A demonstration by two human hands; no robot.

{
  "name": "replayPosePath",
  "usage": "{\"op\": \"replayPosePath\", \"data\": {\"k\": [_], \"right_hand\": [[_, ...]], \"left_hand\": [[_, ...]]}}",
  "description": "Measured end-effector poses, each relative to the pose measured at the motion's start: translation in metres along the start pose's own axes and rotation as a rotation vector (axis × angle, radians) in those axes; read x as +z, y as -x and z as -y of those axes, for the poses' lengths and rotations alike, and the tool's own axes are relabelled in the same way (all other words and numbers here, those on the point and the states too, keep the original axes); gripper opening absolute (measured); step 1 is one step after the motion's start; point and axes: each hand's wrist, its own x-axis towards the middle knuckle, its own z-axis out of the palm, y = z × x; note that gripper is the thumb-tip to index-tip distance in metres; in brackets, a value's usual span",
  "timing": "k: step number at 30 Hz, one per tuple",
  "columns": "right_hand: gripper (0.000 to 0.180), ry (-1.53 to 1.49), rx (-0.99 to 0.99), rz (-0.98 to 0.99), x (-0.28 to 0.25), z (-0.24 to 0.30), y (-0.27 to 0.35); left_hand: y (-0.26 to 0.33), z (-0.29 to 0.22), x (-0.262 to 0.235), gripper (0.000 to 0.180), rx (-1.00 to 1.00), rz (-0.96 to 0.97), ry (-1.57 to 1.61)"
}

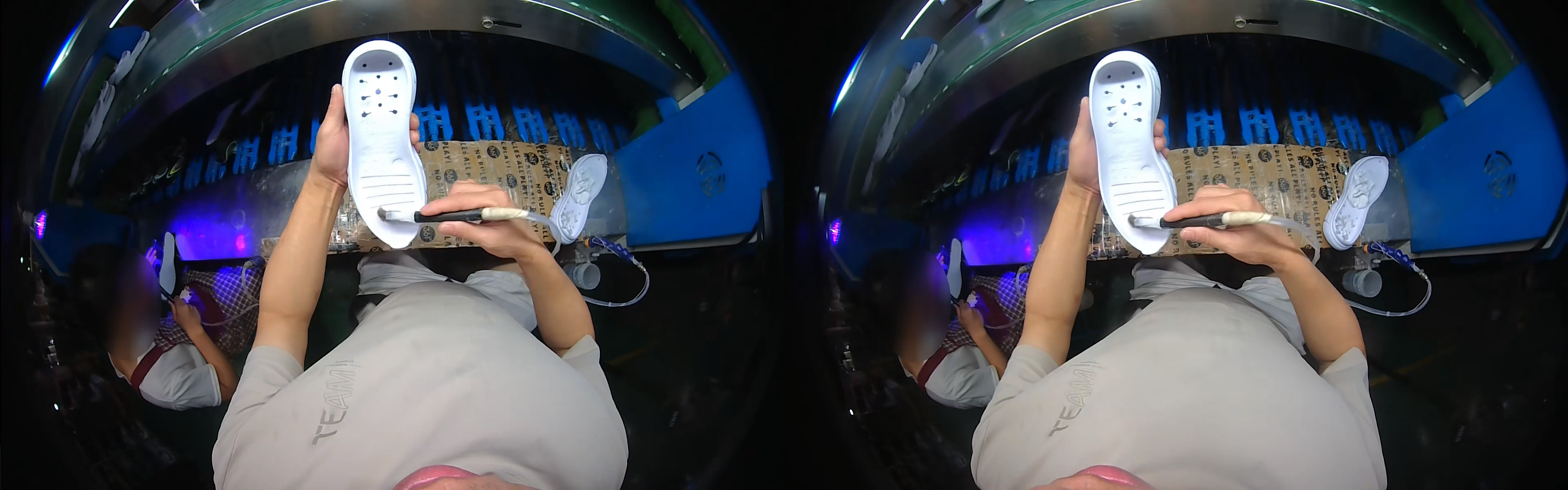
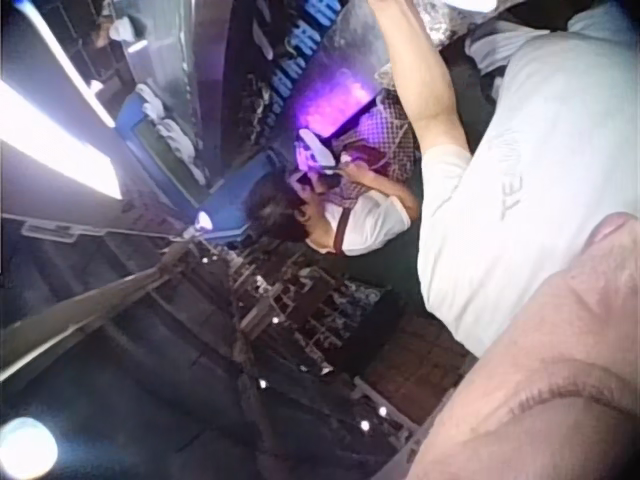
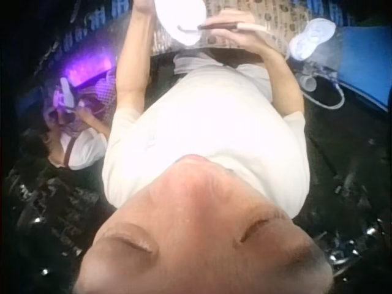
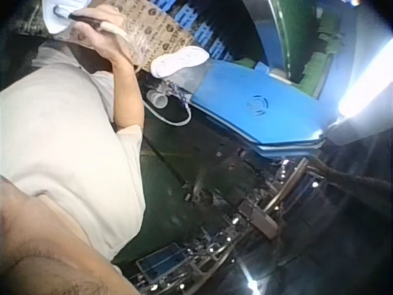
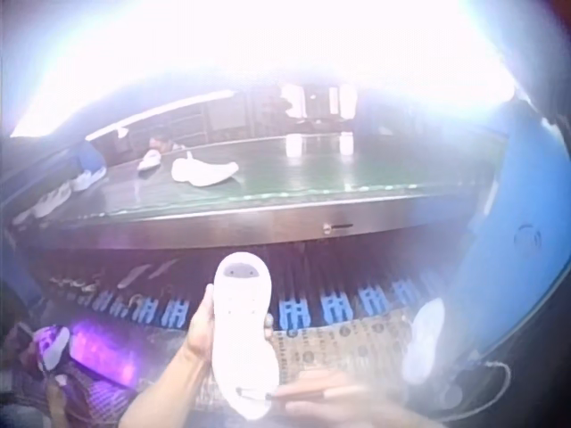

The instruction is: The person picks up white shoe insoles from a conveyor belt, applies glue to the bottom surface using a brush, and places them back on the belt. The process is repeated for multiple insoles in a factory setting.

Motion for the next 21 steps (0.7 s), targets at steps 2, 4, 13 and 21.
{"op": "replayPosePath", "data": {"k": [2,4,13,21], "right_hand": [[0.026,0.127,-0.189,0.163,0.002,-0.003,-0.004],[0.029,0.074,-0.210,0.308,-0.006,0.005,-0.005],[0.030,0.187,-0.224,0.272,-0.016,0.010,-0.002],[0.034,0.292,-0.271,0.207,-0.021,0.013,0.007]], "left_hand": [[-0.008,-0.005,0.003,0.084,-0.057,0.036,-0.077],[-0.015,-0.006,0.016,0.079,-0.111,-0.037,-0.243],[-0.038,0.000,0.058,0.065,-0.370,-0.215,-0.917],[-0.048,0.011,0.063,0.077,-0.586,-0.091,-1.271]]}}
